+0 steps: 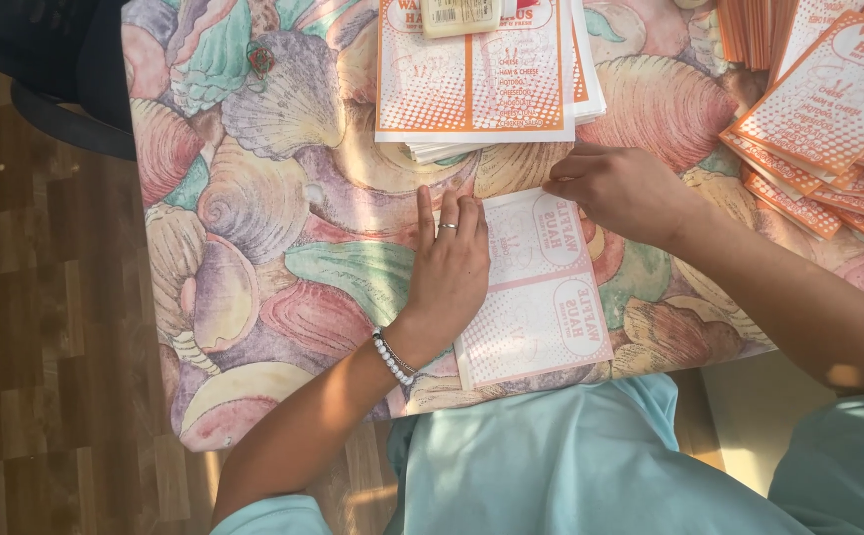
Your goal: Folding paper bags and stacking them neatly on a table.
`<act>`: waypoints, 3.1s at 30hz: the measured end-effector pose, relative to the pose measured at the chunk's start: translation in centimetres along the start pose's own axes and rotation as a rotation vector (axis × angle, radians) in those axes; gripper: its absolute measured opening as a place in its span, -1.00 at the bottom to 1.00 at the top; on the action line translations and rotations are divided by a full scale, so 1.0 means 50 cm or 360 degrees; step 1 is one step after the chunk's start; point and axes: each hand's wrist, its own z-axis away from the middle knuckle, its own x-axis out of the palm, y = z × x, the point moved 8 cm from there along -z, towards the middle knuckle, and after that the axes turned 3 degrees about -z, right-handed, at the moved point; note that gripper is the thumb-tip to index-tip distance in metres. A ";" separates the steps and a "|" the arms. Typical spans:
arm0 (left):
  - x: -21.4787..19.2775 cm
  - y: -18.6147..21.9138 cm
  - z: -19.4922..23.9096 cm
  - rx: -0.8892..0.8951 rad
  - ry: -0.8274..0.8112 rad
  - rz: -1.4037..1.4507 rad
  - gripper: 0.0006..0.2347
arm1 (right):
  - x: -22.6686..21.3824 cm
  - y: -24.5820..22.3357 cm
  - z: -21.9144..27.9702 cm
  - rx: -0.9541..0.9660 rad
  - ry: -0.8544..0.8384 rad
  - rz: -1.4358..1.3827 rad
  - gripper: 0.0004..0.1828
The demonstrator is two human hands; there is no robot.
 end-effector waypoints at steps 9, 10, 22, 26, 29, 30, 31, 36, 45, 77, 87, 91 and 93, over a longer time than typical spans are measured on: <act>0.021 -0.009 -0.003 0.0061 -0.0112 0.0073 -0.60 | -0.023 -0.013 -0.010 0.0097 0.0055 -0.0055 -0.78; 0.019 -0.012 -0.002 0.0060 -0.0115 0.0073 -0.60 | -0.024 -0.017 -0.010 0.0097 0.0054 -0.0058 -0.78; -0.017 -0.024 -0.008 0.0017 -0.0019 0.0170 -0.58 | -0.034 -0.075 -0.031 -0.0183 -0.0151 0.0464 -0.71; -0.020 -0.024 -0.013 0.0023 -0.0041 0.0199 -0.60 | -0.040 -0.076 -0.038 -0.0146 -0.0235 0.0441 -0.61; -0.019 -0.025 -0.016 0.0032 -0.0073 0.0194 -0.61 | -0.038 -0.072 -0.038 -0.0129 -0.0287 0.0444 -0.59; -0.019 -0.026 -0.015 0.0032 -0.0088 0.0201 -0.61 | -0.037 -0.073 -0.037 -0.0120 -0.0295 0.0427 -0.57; -0.023 -0.026 -0.016 0.0031 -0.0089 0.0201 -0.61 | -0.040 -0.075 -0.040 -0.0121 -0.0295 0.0426 -0.57; -0.023 -0.027 -0.019 0.0017 -0.0131 0.0227 -0.61 | -0.037 -0.071 -0.042 -0.0126 -0.0330 0.0444 -0.56; -0.059 -0.033 -0.027 -0.0025 -0.0128 0.0244 -0.57 | -0.007 -0.042 -0.011 -0.0147 -0.0106 0.0299 -0.81; -0.029 -0.037 -0.015 -0.0035 -0.0090 0.0360 -0.63 | -0.038 -0.078 -0.032 -0.0259 -0.0271 0.0508 -0.57; -0.010 -0.034 -0.012 -0.0045 -0.0095 0.0362 -0.63 | -0.032 -0.093 -0.018 -0.0367 -0.0288 0.0619 -0.59; -0.016 -0.032 -0.013 -0.0041 -0.0098 0.0366 -0.63 | -0.033 -0.095 -0.019 -0.0345 -0.0284 0.0598 -0.59; -0.033 -0.033 -0.017 -0.0051 -0.0110 0.0390 -0.54 | -0.028 -0.086 -0.017 -0.0300 -0.0288 0.0548 -0.60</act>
